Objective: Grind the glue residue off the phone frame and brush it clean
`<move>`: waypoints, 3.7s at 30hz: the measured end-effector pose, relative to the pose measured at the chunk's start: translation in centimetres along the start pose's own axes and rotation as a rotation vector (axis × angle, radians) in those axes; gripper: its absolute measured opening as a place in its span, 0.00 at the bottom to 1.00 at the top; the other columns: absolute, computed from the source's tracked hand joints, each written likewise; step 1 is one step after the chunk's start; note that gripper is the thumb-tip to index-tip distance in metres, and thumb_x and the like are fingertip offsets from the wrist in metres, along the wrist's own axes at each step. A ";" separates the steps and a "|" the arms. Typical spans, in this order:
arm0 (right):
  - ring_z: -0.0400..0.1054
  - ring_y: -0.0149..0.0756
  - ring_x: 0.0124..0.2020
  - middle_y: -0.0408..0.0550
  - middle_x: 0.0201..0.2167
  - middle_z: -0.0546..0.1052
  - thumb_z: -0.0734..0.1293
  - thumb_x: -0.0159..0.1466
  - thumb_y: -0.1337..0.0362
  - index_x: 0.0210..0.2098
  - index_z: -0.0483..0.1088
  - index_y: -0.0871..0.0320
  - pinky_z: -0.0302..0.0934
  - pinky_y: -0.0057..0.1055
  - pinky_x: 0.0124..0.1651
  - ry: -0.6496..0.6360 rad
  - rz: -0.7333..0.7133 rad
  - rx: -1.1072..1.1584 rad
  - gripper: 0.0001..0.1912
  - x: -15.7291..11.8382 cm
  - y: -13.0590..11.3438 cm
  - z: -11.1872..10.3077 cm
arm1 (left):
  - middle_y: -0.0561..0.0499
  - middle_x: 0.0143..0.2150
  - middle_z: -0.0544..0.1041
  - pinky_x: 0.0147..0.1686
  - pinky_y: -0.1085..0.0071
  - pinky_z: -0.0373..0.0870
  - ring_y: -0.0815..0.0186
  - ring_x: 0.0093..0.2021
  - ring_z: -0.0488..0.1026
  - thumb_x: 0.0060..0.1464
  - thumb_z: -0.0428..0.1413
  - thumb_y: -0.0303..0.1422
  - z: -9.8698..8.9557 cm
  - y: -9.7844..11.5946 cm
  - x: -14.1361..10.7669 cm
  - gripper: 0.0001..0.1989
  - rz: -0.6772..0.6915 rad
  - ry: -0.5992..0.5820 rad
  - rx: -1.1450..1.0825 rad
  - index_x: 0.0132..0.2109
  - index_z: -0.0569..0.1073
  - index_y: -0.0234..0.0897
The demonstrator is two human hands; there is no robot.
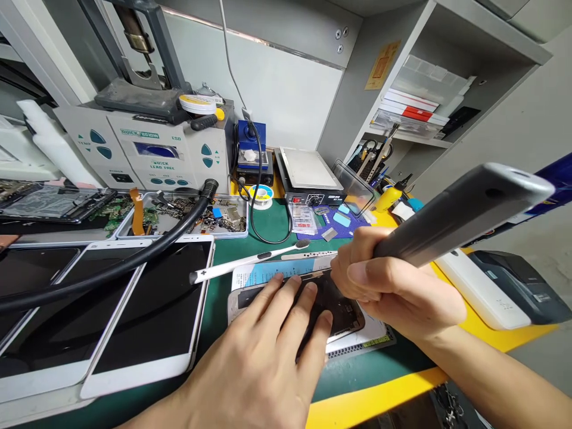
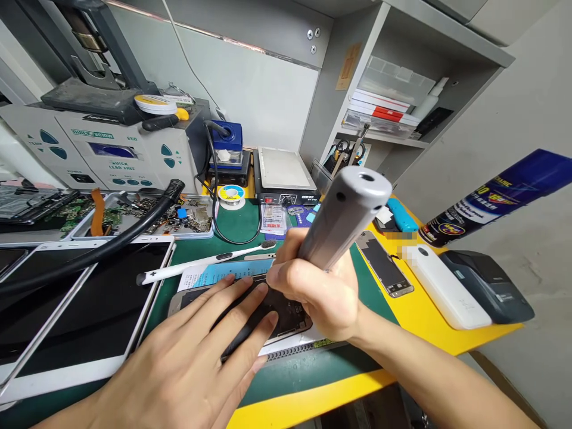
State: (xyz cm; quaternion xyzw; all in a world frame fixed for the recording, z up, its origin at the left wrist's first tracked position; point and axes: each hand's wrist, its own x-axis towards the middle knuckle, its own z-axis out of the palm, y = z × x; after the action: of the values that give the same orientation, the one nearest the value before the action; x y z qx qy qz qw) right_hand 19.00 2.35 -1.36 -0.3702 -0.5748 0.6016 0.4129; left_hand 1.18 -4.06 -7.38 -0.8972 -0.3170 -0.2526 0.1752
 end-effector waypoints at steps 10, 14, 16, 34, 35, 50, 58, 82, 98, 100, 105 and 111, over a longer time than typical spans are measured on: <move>0.53 0.29 0.16 0.39 0.12 0.62 0.69 0.48 0.68 0.14 0.64 0.55 0.46 0.33 0.21 -0.003 0.003 -0.057 0.11 0.0 0.1 0.2 | 0.35 0.60 0.76 0.60 0.46 0.70 0.41 0.62 0.72 0.61 0.53 0.27 0.7 1.2 -1.8 0.20 -0.046 -0.040 0.007 0.59 0.75 0.31; 0.52 0.29 0.16 0.38 0.12 0.61 0.68 0.49 0.68 0.15 0.63 0.54 0.45 0.33 0.21 0.014 -0.020 -0.038 0.11 0.1 0.1 0.2 | 0.35 0.57 0.78 0.58 0.46 0.71 0.42 0.60 0.73 0.62 0.53 0.27 0.9 1.1 -1.7 0.18 -0.055 -0.001 -0.009 0.57 0.77 0.31; 0.52 0.29 0.16 0.38 0.12 0.61 0.69 0.49 0.67 0.14 0.64 0.54 0.45 0.33 0.21 0.014 -0.020 -0.044 0.11 0.1 0.2 0.2 | 0.34 0.58 0.78 0.58 0.47 0.71 0.42 0.61 0.73 0.62 0.52 0.27 0.8 1.1 -1.7 0.18 -0.068 -0.017 -0.006 0.57 0.76 0.31; 0.51 0.28 0.15 0.38 0.11 0.60 0.69 0.48 0.68 0.14 0.62 0.54 0.42 0.33 0.20 -0.020 0.009 -0.003 0.11 0.3 0.6 0.1 | 0.32 0.58 0.76 0.60 0.46 0.70 0.50 0.56 0.75 0.65 0.52 0.39 0.0 0.1 -0.4 0.19 -0.010 -0.009 0.014 0.55 0.75 0.31; 0.51 0.29 0.15 0.38 0.11 0.61 0.69 0.48 0.68 0.14 0.63 0.54 0.42 0.33 0.20 -0.022 0.017 -0.009 0.11 0.2 0.6 0.1 | 0.32 0.58 0.77 0.59 0.47 0.70 0.50 0.56 0.75 0.65 0.52 0.37 0.0 0.3 -0.7 0.18 -0.012 -0.010 0.015 0.55 0.75 0.31; 0.51 0.29 0.15 0.38 0.11 0.61 0.69 0.48 0.68 0.14 0.63 0.54 0.42 0.33 0.20 -0.022 0.040 -0.018 0.11 0.2 0.3 0.1 | 0.35 0.58 0.78 0.58 0.48 0.70 0.42 0.61 0.72 0.63 0.48 0.25 0.4 1.3 -1.8 0.20 -0.055 -0.027 -0.011 0.57 0.76 0.31; 0.50 0.28 0.15 0.38 0.11 0.60 0.69 0.48 0.67 0.14 0.63 0.54 0.41 0.33 0.20 -0.032 0.063 0.004 0.11 0.4 0.2 0.1 | 0.35 0.58 0.78 0.57 0.48 0.69 0.41 0.61 0.73 0.63 0.48 0.25 0.4 0.8 -1.4 0.20 -0.049 -0.028 0.019 0.57 0.76 0.31; 0.50 0.28 0.14 0.38 0.11 0.60 0.68 0.46 0.67 0.14 0.62 0.54 0.41 0.33 0.20 -0.033 0.048 -0.004 0.11 0.5 0.4 0.0 | 0.32 0.60 0.75 0.61 0.46 0.69 0.50 0.58 0.74 0.64 0.52 0.40 0.1 0.4 -0.2 0.20 0.000 -0.011 0.004 0.56 0.74 0.31; 0.50 0.27 0.14 0.38 0.11 0.59 0.68 0.47 0.67 0.14 0.62 0.54 0.41 0.33 0.20 -0.020 0.044 0.006 0.11 0.4 0.5 0.0 | 0.34 0.57 0.78 0.57 0.48 0.69 0.41 0.60 0.73 0.62 0.49 0.25 0.6 1.2 -1.9 0.20 -0.057 0.004 -0.002 0.57 0.76 0.31; 0.50 0.27 0.14 0.37 0.10 0.59 0.68 0.47 0.68 0.13 0.62 0.54 0.41 0.33 0.19 0.008 0.008 0.018 0.11 0.4 0.5 0.0 | 0.35 0.57 0.78 0.57 0.48 0.69 0.42 0.59 0.74 0.63 0.48 0.26 0.8 1.1 -1.9 0.19 -0.042 0.007 -0.009 0.56 0.77 0.32; 0.51 0.27 0.14 0.38 0.11 0.61 0.68 0.48 0.69 0.15 0.62 0.55 0.40 0.32 0.19 -0.048 0.025 0.027 0.10 0.4 0.4 -0.2 | 0.35 0.57 0.78 0.57 0.48 0.70 0.42 0.60 0.73 0.62 0.48 0.25 0.8 0.9 -1.6 0.19 -0.057 -0.015 0.003 0.56 0.77 0.32; 0.51 0.27 0.14 0.38 0.12 0.61 0.68 0.49 0.69 0.15 0.63 0.55 0.42 0.32 0.19 -0.053 -0.001 0.047 0.11 0.4 0.4 -0.4 | 0.35 0.57 0.78 0.58 0.46 0.69 0.41 0.60 0.73 0.61 0.49 0.26 0.8 1.0 -1.7 0.19 -0.043 0.018 0.002 0.56 0.77 0.32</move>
State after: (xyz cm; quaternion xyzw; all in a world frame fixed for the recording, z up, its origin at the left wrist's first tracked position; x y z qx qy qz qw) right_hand 19.20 2.84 -1.80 -0.3444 -0.5714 0.6243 0.4064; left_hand 0.96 -5.20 -9.12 -0.8876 -0.3351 -0.2641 0.1735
